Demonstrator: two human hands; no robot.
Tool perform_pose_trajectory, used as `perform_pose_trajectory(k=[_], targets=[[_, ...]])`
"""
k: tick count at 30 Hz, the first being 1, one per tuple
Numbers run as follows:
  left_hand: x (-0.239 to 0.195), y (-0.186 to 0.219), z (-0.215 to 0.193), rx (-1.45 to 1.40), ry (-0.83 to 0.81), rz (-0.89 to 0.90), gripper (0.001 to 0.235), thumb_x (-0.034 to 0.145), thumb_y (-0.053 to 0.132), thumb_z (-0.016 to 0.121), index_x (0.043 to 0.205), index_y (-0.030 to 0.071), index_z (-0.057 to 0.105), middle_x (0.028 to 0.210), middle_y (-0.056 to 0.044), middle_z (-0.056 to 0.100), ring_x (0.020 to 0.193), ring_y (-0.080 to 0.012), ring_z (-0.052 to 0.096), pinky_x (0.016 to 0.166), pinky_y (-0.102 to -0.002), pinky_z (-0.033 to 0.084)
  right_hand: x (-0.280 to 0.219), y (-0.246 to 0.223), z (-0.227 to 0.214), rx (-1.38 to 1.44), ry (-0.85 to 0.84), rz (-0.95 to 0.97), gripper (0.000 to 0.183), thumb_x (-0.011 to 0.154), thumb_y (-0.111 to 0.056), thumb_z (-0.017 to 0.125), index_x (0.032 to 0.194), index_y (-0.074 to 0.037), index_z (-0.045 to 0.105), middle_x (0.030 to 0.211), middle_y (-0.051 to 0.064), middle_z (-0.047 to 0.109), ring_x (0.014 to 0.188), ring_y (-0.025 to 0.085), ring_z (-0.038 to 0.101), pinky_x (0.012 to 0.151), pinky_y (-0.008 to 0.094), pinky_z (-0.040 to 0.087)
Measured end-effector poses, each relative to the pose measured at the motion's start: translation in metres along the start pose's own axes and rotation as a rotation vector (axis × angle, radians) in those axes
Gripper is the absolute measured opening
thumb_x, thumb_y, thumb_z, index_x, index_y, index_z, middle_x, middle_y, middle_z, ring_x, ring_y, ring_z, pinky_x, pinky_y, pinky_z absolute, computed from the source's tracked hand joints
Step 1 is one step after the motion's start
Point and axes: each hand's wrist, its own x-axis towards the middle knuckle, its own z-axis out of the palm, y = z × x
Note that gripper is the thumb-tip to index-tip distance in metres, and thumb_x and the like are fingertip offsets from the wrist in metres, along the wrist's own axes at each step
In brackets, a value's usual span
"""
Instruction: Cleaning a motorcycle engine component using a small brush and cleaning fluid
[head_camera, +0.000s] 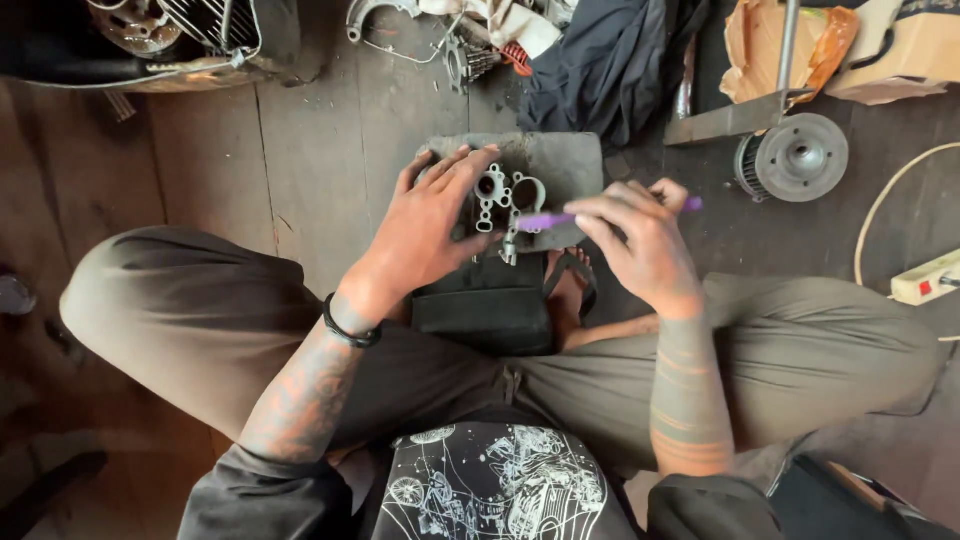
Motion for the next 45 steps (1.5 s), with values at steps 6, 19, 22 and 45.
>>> perform_pose_trajectory(k=[6,19,22,45], targets=[[0.001,0.001,-0.002,-0.009,0.003,0.005,0.092,0.083,0.040,0.081,0.158,0.015,0.034,0.156,-0.005,0.050,0.145,-0.0285,0.046,0.119,-0.055,0.026,0.019,0.016,-0.026,0.037,0.124,0.100,0.014,0.114,-0.023,0.060,0.117,-0.021,0.074,0.101,0.001,0.070,0.097,0.024,0.064,0.097,0.039,0.030],[-0.001,0.008,-0.007,-0.079,-0.017,0.052,0.085,0.083,0.030,0.074,0.155,0.012,0.033,0.157,-0.008,0.047,0.147,-0.0298,0.041,0.120,-0.060,0.018,0.012,0.005,-0.006,-0.010,0.142,-0.043,0.009,0.100,-0.028,0.068,0.107,-0.028,0.075,0.100,-0.005,0.077,0.100,0.015,0.071,0.094,0.037,0.034],[-0.003,0.014,-0.011,-0.159,-0.046,0.040,0.079,0.080,0.023,0.072,0.147,0.008,0.034,0.156,-0.012,0.047,0.147,-0.0306,0.042,0.119,-0.065,0.015,0.006,0.024,-0.019,-0.005,0.189,0.122,0.016,0.107,-0.027,0.061,0.112,-0.022,0.075,0.106,0.001,0.077,0.104,0.023,0.071,0.099,0.041,0.036],[-0.017,0.016,-0.005,-0.074,0.082,0.146,0.075,0.087,0.014,0.070,0.156,0.015,0.041,0.137,-0.021,0.058,0.125,-0.0471,0.057,0.105,-0.058,0.048,-0.022,0.001,-0.030,-0.067,0.266,0.033,0.015,0.103,-0.036,0.064,0.103,-0.029,0.077,0.100,-0.008,0.079,0.105,0.014,0.072,0.100,0.035,0.037]])
